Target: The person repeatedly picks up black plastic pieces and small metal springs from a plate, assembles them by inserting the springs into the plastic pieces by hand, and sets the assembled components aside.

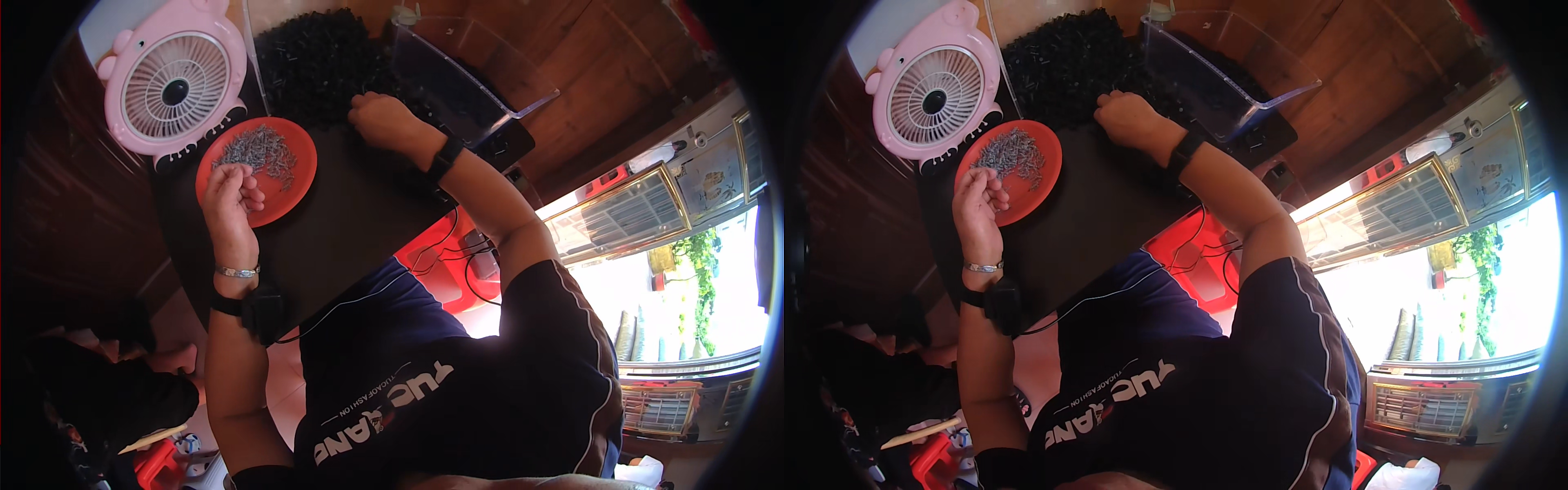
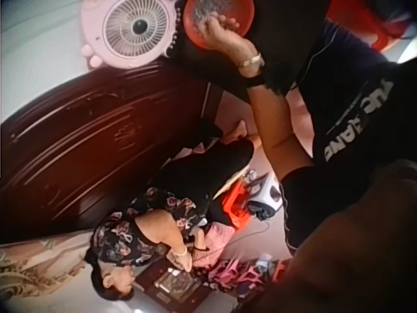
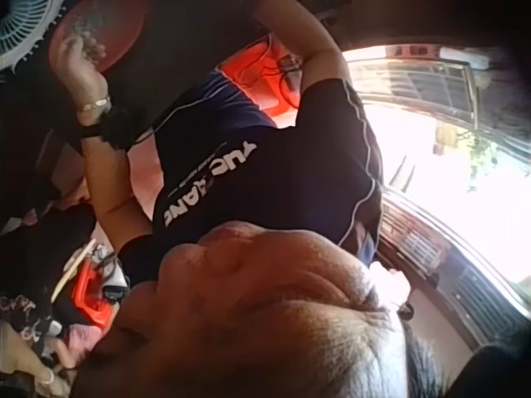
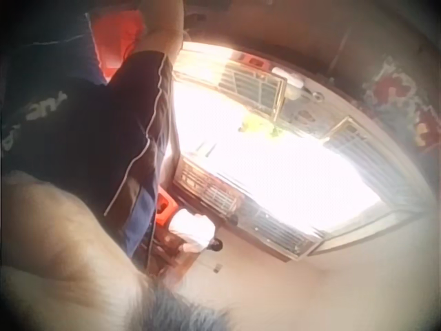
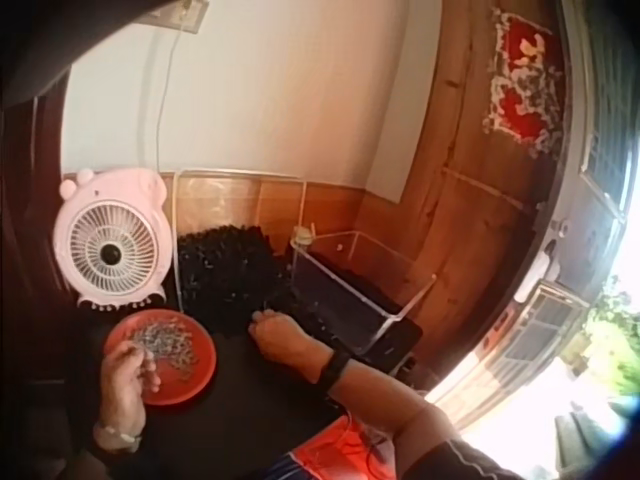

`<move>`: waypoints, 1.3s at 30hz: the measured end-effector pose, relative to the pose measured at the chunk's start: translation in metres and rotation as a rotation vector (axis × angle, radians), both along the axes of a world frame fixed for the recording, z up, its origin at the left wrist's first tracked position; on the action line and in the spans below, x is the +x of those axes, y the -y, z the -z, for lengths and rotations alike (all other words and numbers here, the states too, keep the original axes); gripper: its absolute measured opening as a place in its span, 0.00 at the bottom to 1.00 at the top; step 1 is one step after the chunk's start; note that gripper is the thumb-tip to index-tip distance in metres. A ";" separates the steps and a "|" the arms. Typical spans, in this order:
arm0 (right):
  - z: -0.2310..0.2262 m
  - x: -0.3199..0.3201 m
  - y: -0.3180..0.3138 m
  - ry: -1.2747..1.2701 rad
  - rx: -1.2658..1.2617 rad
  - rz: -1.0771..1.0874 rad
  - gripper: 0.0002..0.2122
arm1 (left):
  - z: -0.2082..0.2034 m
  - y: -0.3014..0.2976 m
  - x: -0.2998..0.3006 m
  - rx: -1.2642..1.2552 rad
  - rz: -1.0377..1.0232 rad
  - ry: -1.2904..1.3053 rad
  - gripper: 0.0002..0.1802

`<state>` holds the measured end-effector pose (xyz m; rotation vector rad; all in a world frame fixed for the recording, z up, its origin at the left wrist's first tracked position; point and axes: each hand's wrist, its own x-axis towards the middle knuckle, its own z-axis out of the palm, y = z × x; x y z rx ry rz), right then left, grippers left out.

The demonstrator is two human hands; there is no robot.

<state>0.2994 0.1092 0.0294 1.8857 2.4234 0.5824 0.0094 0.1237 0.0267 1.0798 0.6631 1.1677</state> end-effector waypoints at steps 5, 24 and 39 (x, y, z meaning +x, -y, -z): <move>-0.003 0.001 -0.001 -0.060 0.039 0.016 0.06 | 0.003 -0.001 0.002 -0.012 -0.002 0.006 0.08; -0.049 -0.103 -0.012 -1.489 -0.625 -0.431 0.11 | 0.004 -0.003 0.001 -0.038 0.092 -0.087 0.10; -0.055 -0.119 -0.009 -1.198 -0.393 -0.514 0.11 | 0.001 -0.009 -0.008 -0.002 0.159 -0.245 0.11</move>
